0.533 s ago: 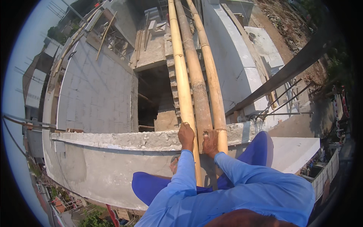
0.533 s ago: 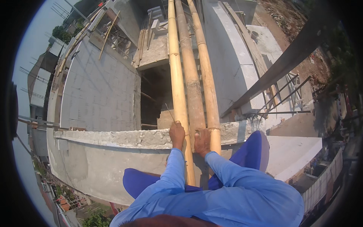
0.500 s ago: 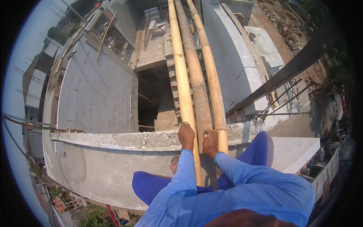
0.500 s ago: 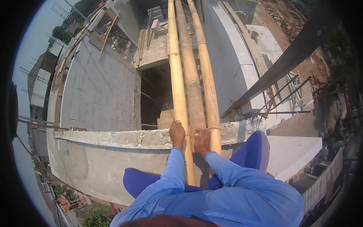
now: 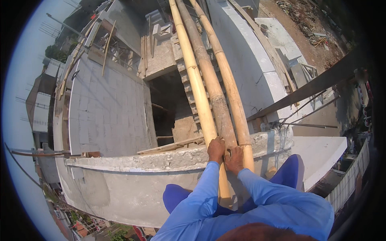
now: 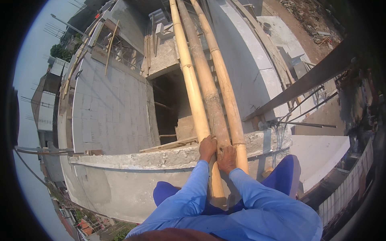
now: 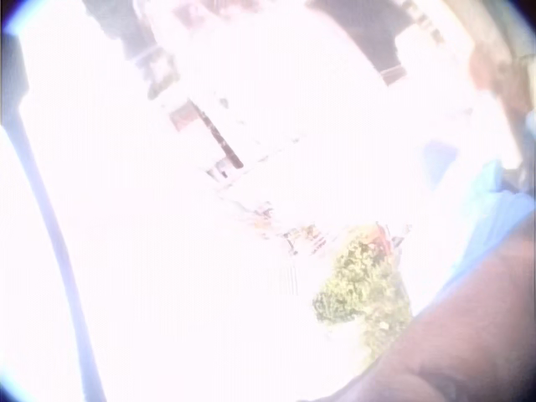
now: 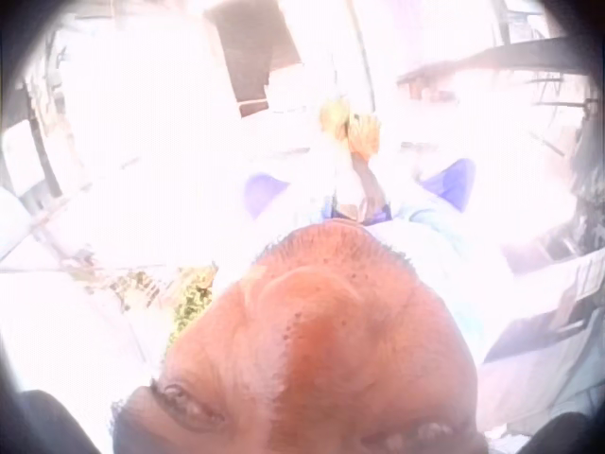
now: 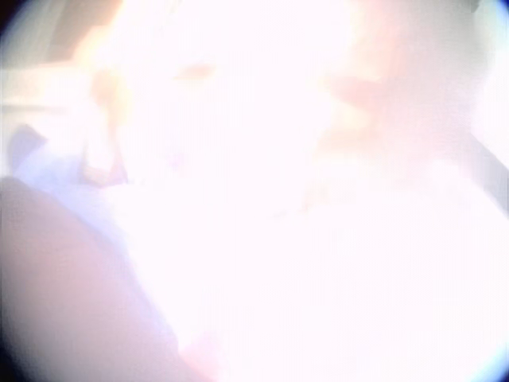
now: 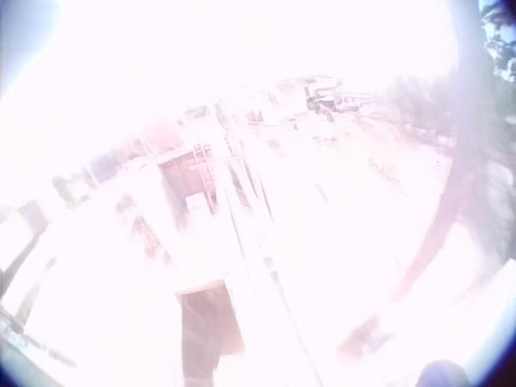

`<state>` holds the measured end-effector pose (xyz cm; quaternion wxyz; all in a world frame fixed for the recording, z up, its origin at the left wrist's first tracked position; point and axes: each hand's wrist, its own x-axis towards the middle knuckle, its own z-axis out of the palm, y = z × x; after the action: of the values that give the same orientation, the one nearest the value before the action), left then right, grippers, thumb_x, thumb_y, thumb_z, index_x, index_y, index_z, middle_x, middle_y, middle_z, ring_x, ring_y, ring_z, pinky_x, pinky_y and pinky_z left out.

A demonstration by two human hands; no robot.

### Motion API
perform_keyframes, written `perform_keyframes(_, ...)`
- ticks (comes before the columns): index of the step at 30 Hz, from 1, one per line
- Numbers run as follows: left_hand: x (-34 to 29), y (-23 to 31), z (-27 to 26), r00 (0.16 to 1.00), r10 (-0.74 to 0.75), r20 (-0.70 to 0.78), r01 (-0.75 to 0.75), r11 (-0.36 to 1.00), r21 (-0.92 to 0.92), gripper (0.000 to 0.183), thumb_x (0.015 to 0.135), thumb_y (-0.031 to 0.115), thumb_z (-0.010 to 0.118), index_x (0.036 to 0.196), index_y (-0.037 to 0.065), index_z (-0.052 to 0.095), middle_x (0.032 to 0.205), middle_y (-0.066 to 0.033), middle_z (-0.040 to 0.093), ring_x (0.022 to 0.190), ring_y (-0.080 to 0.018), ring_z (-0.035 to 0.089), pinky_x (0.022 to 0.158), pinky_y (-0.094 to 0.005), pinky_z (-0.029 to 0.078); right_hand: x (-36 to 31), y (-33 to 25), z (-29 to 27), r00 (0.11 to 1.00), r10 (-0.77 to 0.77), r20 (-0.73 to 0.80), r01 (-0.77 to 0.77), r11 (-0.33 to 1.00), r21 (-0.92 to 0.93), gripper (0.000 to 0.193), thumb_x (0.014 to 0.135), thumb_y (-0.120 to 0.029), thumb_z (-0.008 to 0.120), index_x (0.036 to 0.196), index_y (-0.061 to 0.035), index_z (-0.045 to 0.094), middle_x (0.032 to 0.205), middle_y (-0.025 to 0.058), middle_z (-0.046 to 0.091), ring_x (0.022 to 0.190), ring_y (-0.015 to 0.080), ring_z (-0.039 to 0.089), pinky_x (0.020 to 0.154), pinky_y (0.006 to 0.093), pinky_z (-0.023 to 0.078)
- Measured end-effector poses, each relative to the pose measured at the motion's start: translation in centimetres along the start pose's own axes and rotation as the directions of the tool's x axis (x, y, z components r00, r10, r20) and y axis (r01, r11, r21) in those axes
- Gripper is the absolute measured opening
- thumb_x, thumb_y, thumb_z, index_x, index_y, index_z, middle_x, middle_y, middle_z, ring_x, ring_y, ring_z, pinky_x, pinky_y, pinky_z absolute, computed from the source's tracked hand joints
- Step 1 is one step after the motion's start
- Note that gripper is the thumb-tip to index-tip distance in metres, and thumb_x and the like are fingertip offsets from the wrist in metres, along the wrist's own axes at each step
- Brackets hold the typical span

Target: The person positions bamboo poles along a concrete ledge and secures them with a wooden board by hand.

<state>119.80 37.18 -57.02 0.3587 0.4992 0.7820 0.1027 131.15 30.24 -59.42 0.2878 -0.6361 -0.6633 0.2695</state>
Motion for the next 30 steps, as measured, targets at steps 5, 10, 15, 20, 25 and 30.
perform_keyframes(5, 1.8, 0.5, -1.6, 0.977, 0.137, 0.161, -0.151, 0.986, 0.073, 0.038, 0.086, 0.027, 0.050, 0.118, 0.012, 0.063, 0.100, -0.0249, 0.064, 0.098, -0.0405, 0.061, 0.086, -0.0474, 0.048, 0.5, -1.4, -1.0, 0.999, 0.031, 0.033, -0.029, 0.997, -0.068, 0.034, 0.071, -0.012, 0.062, 0.103, -0.0038, 0.054, 0.098, 0.0197, 0.047, 0.096, 0.0382, 0.044, 0.085, 0.0477, 0.036)
perform_keyframes(10, 2.7, 1.8, -2.0, 0.860, 0.255, 0.441, -0.334, 0.936, 0.110, 0.049, 0.082, 0.029, 0.060, 0.129, 0.020, 0.055, 0.102, -0.0233, 0.065, 0.096, -0.0384, 0.062, 0.085, -0.0451, 0.049, 0.0, -1.0, -0.3, 0.995, 0.091, 0.042, -0.089, 0.995, -0.051, 0.031, 0.071, -0.010, 0.059, 0.101, -0.0040, 0.053, 0.096, 0.0195, 0.045, 0.094, 0.0383, 0.043, 0.085, 0.0475, 0.036)
perform_keyframes(15, 4.9, 2.4, -1.5, 0.754, 0.187, 0.630, -0.359, 0.920, 0.156, 0.053, 0.080, 0.030, 0.067, 0.131, 0.024, 0.054, 0.106, -0.0191, 0.065, 0.099, -0.0359, 0.062, 0.086, -0.0438, 0.049, -0.8, -0.4, -0.3, 0.980, 0.183, 0.083, -0.181, 0.983, -0.034, 0.031, 0.071, -0.011, 0.059, 0.100, -0.0040, 0.053, 0.096, 0.0191, 0.046, 0.094, 0.0378, 0.043, 0.085, 0.0474, 0.036)
perform_keyframes(20, 7.7, 4.4, -3.3, 0.672, 0.108, 0.732, -0.469, 0.827, 0.308, 0.056, 0.076, 0.029, 0.070, 0.130, 0.024, 0.054, 0.109, -0.0168, 0.065, 0.103, -0.0336, 0.061, 0.087, -0.0426, 0.049, 0.1, -1.2, -0.2, 0.976, 0.201, 0.086, -0.195, 0.978, -0.078, 0.027, 0.075, -0.016, 0.060, 0.100, -0.0074, 0.056, 0.096, 0.0155, 0.050, 0.095, 0.0362, 0.046, 0.085, 0.0468, 0.038)
perform_keyframes(25, 9.0, 4.4, -2.5, 0.619, 0.198, 0.760, -0.517, 0.831, 0.205, 0.059, 0.077, 0.029, 0.070, 0.132, 0.030, 0.051, 0.102, -0.0150, 0.067, 0.098, -0.0334, 0.063, 0.084, -0.0412, 0.050, 0.5, -1.3, -0.7, 0.949, 0.273, 0.155, -0.256, 0.959, -0.125, 0.024, 0.077, -0.016, 0.060, 0.100, -0.0095, 0.057, 0.096, 0.0146, 0.051, 0.097, 0.0356, 0.047, 0.085, 0.0468, 0.040)
perform_keyframes(30, 7.9, 5.4, -2.2, 0.650, 0.117, 0.750, -0.495, 0.815, 0.302, 0.055, 0.078, 0.020, 0.063, 0.131, 0.027, 0.053, 0.111, -0.0146, 0.065, 0.105, -0.0317, 0.060, 0.087, -0.0412, 0.049, 0.9, -2.3, -2.1, 0.923, 0.342, 0.175, -0.337, 0.940, -0.060, 0.026, 0.078, -0.013, 0.058, 0.104, -0.0069, 0.058, 0.100, 0.0156, 0.053, 0.096, 0.0349, 0.050, 0.085, 0.0457, 0.042)
